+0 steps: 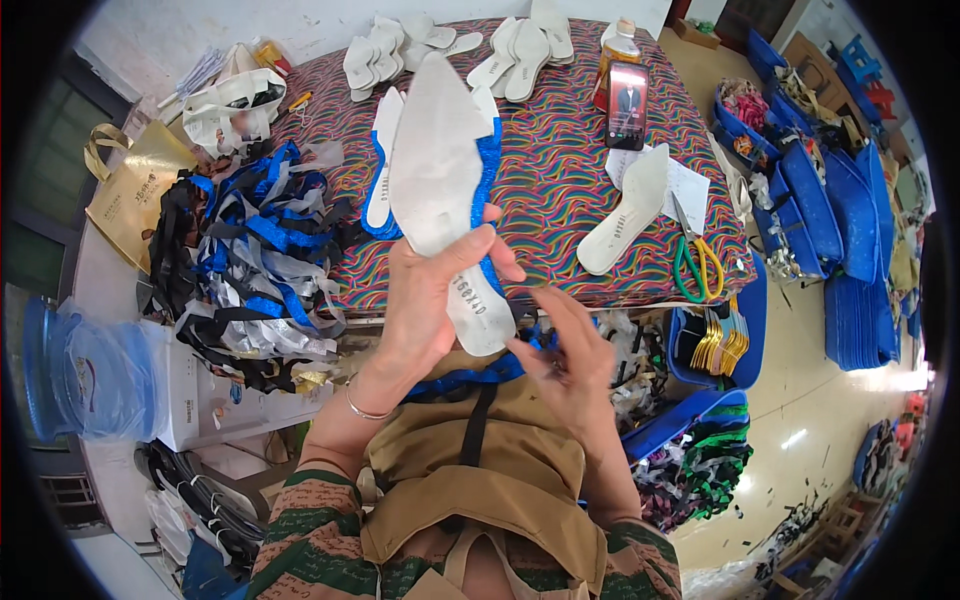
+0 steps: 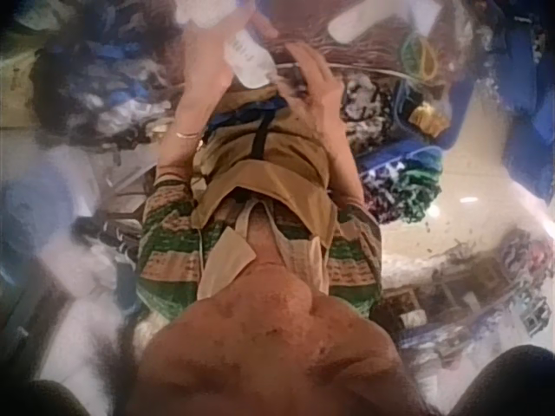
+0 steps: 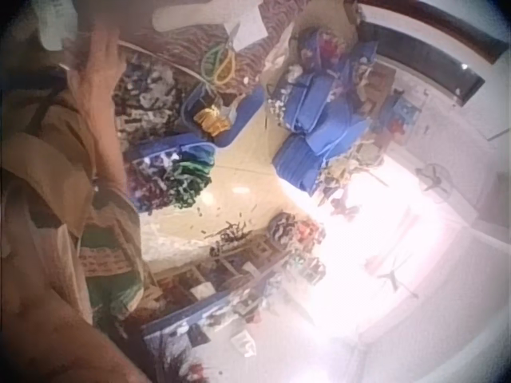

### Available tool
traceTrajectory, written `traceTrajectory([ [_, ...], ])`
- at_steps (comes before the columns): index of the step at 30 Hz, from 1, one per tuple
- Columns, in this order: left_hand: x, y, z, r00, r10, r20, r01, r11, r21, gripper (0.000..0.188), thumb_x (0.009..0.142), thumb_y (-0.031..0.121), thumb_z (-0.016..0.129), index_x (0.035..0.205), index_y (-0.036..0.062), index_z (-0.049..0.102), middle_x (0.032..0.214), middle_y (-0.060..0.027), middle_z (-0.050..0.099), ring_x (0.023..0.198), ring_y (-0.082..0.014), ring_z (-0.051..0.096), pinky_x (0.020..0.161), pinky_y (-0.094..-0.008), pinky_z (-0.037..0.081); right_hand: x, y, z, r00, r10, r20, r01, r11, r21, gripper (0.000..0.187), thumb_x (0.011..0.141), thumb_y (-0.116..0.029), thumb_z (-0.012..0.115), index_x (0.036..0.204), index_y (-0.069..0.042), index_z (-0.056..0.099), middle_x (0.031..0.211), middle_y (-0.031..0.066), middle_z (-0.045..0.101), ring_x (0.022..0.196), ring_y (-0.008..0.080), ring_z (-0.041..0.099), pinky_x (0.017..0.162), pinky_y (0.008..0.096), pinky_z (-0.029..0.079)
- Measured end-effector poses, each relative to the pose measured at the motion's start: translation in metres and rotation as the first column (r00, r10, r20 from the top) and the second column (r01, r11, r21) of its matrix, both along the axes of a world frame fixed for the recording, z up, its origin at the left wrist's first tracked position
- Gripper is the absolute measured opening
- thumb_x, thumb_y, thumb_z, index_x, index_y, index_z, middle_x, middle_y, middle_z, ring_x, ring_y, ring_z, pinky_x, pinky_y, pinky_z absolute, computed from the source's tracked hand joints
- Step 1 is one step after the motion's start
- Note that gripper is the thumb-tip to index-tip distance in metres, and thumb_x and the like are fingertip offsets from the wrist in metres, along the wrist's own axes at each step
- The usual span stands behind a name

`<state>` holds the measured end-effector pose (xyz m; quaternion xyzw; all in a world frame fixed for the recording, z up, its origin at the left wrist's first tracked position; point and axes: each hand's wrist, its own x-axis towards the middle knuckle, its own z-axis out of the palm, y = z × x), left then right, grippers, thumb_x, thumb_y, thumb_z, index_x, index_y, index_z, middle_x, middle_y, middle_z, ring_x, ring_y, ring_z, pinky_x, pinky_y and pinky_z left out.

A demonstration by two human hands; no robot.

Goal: The person wraps a black elastic strap around the perimeter of white shoe insoles. They pick up insoles from a pile, wrap the strap around the edges, and place the finished items on a table.

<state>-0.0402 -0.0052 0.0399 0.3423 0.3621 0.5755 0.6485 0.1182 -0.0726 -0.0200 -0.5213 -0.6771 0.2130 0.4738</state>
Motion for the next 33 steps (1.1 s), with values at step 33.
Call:
traceTrajectory([
  [33,-0.022,0.003,-0.009,0.811,-0.030,0.585,-0.047,0.992,0.116,0.016,0.102,0.023,0.046,0.105,0.0085,0.054,0.065,0.0026,0.037,0.053,-0.0096,0.034,0.051,-0.0275,0.033,-0.005,-0.022,-0.001,0.994,0.100,0.041,-0.105,0.985,0.134,0.025,0.077,0.002,0.072,0.101,0.000,0.066,0.064,0.0086,0.057,0.050,0.0219,0.054,0.046,0.0323,0.040],
])
